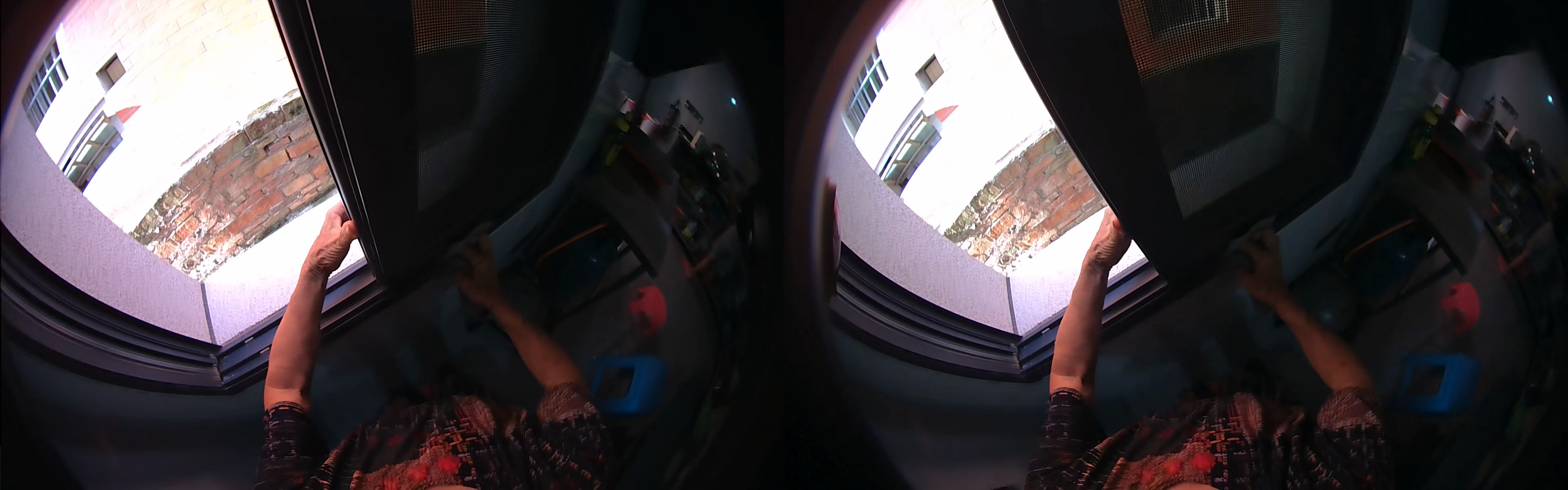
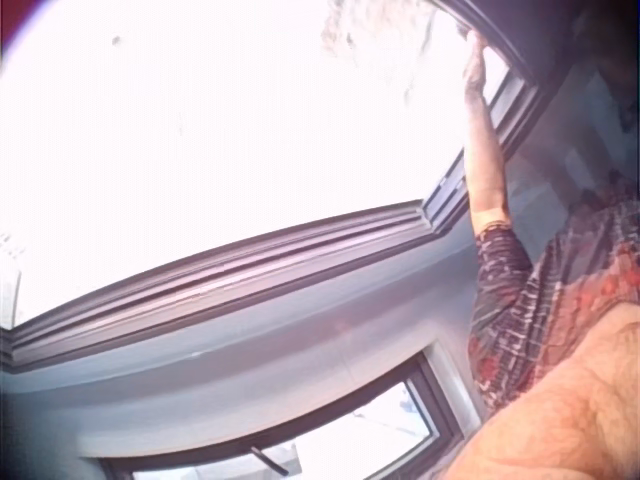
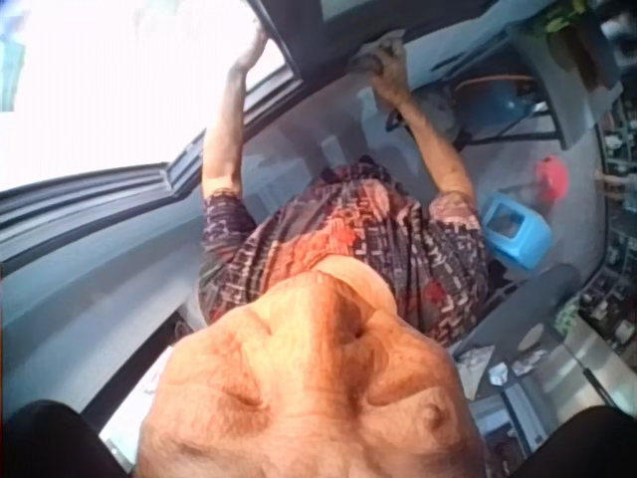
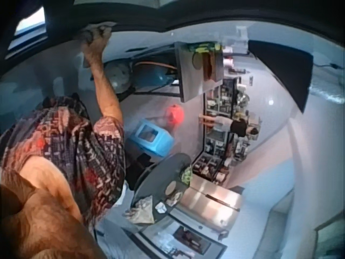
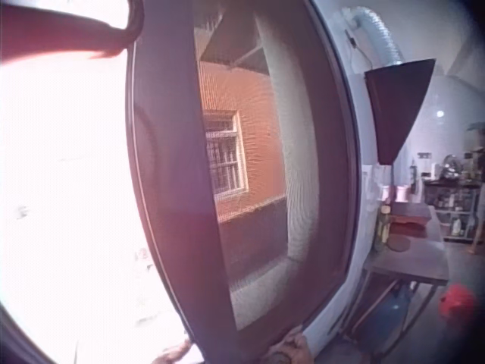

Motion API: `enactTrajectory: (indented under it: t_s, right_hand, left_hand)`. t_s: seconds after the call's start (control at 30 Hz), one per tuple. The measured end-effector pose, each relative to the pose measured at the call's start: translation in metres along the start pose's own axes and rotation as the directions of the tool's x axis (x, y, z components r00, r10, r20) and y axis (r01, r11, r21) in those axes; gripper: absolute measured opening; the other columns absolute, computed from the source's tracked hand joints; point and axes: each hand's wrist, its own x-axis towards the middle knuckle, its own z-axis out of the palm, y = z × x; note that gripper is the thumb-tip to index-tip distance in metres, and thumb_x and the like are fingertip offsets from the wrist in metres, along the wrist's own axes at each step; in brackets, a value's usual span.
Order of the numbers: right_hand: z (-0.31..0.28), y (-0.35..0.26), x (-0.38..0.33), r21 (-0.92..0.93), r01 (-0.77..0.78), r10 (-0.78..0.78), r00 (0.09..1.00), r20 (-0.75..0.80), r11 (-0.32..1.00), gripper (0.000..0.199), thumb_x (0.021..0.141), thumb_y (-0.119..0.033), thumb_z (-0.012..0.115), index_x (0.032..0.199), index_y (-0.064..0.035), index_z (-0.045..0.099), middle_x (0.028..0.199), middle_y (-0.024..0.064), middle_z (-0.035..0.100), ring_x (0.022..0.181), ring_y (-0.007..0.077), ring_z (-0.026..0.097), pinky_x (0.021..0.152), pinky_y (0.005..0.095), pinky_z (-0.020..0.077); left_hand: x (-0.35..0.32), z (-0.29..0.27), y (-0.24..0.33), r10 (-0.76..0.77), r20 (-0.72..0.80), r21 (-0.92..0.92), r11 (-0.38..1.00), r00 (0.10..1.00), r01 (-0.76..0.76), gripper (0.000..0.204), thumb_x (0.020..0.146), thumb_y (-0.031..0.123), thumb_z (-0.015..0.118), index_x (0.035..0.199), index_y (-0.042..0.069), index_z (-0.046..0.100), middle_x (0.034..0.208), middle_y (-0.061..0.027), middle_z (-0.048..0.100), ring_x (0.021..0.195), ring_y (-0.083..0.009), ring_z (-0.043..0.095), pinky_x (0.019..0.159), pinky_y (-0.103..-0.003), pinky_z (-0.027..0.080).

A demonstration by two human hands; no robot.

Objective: The person wipes the exterior window frame and sill with a gray cloth, then moves inside to wipe the interior wall and ceiling tiles. The person uses a cloth to clean the surfaces in a continuous motion.

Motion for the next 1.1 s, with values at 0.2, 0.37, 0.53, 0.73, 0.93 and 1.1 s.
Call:
enactTrajectory:
  t_s: [0.2,0.37,0.53,0.73,0.93,1.1]
  right_hand:
    - [0.003,0.002,-0.008,-0.157,0.126,-0.119,0.992,0.050,0.980,0.026,0.073,-0.018,0.062,0.098,-0.0093,0.065,0.108,0.0140,0.057,0.105,0.0320,0.051,0.095,0.0451,0.0390]
    - [0.011,0.031,-0.009,-0.206,0.340,-0.330,0.940,0.085,0.917,0.023,0.080,-0.018,0.057,0.100,-0.0087,0.064,0.106,0.0128,0.061,0.104,0.0295,0.054,0.096,0.0465,0.0392]
    - [-0.002,0.008,-0.010,-0.091,0.109,-0.109,0.994,0.005,0.990,0.034,0.078,-0.023,0.064,0.109,-0.0074,0.062,0.106,0.0148,0.061,0.105,0.0336,0.054,0.096,0.0495,0.0387]
    - [0.008,0.063,-0.021,-0.353,0.295,-0.277,0.955,0.103,0.888,0.037,0.078,-0.022,0.065,0.111,-0.0064,0.060,0.118,0.0162,0.054,0.112,0.0346,0.049,0.099,0.0461,0.0369]
    - [0.005,0.025,-0.009,-0.046,-0.029,0.033,0.995,0.091,0.999,0.036,0.079,-0.014,0.061,0.114,-0.0045,0.057,0.129,0.0192,0.043,0.118,0.0355,0.044,0.097,0.0428,0.0376]
    - [0.009,0.039,-0.010,-0.172,0.092,-0.086,0.995,0.045,0.981,0.038,0.082,-0.011,0.055,0.119,-0.0036,0.055,0.139,0.0243,0.030,0.128,0.0397,0.031,0.103,0.0488,0.0289]
  left_hand:
    - [-0.025,-0.009,0.005,-0.036,-0.071,-0.066,0.997,0.997,0.031,0.103,0.045,0.068,0.081,0.113,-0.003,0.052,0.101,-0.0091,0.060,0.095,-0.0183,0.057,0.084,-0.032,0.047]
    - [-0.054,-0.018,0.017,-0.017,-0.206,-0.098,0.995,0.978,-0.003,0.059,0.061,0.035,0.085,0.101,0.000,0.060,0.092,-0.0072,0.064,0.087,-0.0153,0.060,0.081,-0.030,0.049]
    - [-0.074,-0.020,0.029,-0.007,-0.392,-0.023,1.000,0.920,-0.002,0.030,0.068,0.011,0.080,0.092,0.002,0.063,0.083,-0.0049,0.065,0.078,-0.0119,0.061,0.073,-0.027,0.051]
    - [-0.107,-0.034,0.020,0.041,-0.640,0.009,0.999,0.767,-0.046,0.040,0.069,0.006,0.080,0.102,0.001,0.058,0.084,-0.0045,0.065,0.077,-0.0104,0.061,0.072,-0.025,0.052]
    - [-0.138,-0.039,0.003,0.380,-0.817,0.333,0.925,0.434,-0.183,0.052,0.071,0.005,0.078,0.109,0.000,0.043,0.086,-0.0056,0.058,0.076,-0.0098,0.058,0.068,-0.024,0.051]
    - [-0.149,-0.053,-0.016,0.591,-0.784,0.572,0.806,0.188,-0.151,0.076,0.071,0.025,0.082,0.123,0.001,0.032,0.108,-0.0127,0.044,0.096,-0.0188,0.049,0.081,-0.032,0.045]
